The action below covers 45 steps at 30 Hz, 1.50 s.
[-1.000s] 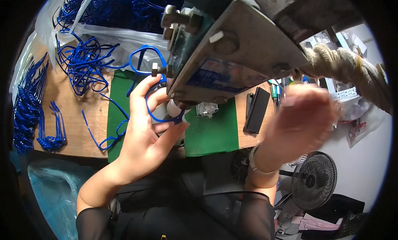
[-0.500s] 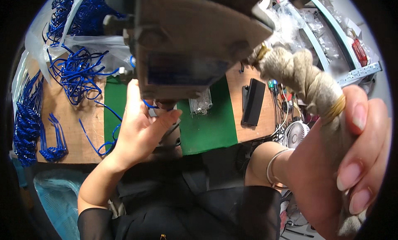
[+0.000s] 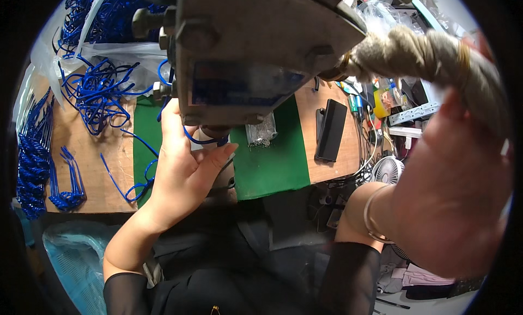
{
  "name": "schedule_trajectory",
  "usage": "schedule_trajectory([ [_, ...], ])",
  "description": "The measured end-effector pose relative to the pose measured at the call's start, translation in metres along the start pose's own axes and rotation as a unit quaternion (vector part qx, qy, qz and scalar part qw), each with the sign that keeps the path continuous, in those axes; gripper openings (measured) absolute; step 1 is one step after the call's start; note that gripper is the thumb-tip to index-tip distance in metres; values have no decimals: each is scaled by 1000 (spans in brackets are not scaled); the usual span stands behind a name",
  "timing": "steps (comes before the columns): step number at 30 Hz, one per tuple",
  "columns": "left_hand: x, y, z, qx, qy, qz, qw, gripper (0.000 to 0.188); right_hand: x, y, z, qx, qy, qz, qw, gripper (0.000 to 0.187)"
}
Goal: The person repeatedly picks blue wire frames from a pile, places them into a press machine, and operates the lever to crimp or secure the frame. Finished frames are set aside on the table. The process is repeated continuously throughout the clip.
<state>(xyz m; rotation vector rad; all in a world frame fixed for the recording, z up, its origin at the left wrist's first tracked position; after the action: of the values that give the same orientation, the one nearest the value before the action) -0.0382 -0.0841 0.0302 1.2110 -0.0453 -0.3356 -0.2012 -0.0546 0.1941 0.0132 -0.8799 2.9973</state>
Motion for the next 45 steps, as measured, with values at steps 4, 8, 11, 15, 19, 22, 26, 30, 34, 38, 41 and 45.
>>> schedule_trajectory([
  [4, 3, 3, -10, -6, 4, -7, 1000, 72, 30, 67, -91, -26, 32, -134, 990, 51],
  [8, 17, 15, -25, 43, 35, -101, 993, 76, 42, 132, -217, -436, -70, -264, 857, 10],
  [11, 26, 10, -26, 22, 88, -109, 990, 75, 39, 135, -214, -363, -119, -321, 866, 6],
  [15, 22, 15, -32, 5, 78, -70, 994, 77, 36, 151, -235, -370, -182, -342, 844, 7],
  [19, 43, 19, -43, 27, 124, -41, 991, 76, 33, 151, -240, -319, -203, -379, 845, 9],
  [22, 46, 16, -45, 45, 150, -65, 986, 75, 32, 156, -238, -340, -224, -388, 827, 11],
  [26, 38, 12, -55, 73, 78, -71, 992, 77, 31, 151, -227, -376, -241, -341, 827, 12],
  [30, 25, 5, -68, 87, 7, -17, 996, 79, -1, 96, -162, -416, -202, -151, 874, 6],
  [34, 17, 8, -68, 107, 13, -67, 992, 80, -35, 74, -144, -300, -264, -90, 912, 11],
  [38, 21, 6, -71, 124, 4, -70, 990, 80, -39, 80, -149, -306, -251, -47, 917, 10],
  [41, 25, 8, -73, 155, -5, -102, 983, 81, -40, 83, -149, -278, -265, -50, 922, 12],
  [45, 23, 5, -74, 134, -4, -99, 986, 81, -37, 82, -148, -274, -267, -52, 923, 16],
])
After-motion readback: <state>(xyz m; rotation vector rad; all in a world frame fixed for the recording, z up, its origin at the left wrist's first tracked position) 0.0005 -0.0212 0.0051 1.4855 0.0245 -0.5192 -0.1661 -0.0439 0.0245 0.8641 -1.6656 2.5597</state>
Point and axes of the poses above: each hand's wrist, its own z-axis towards the middle knuckle, its own x-axis out of the back of the hand, y = z × x, the point moved 1 cm from there along z, towards the middle knuckle, and after that the axes turned 1 degree about -z, right-handed, at the moved point
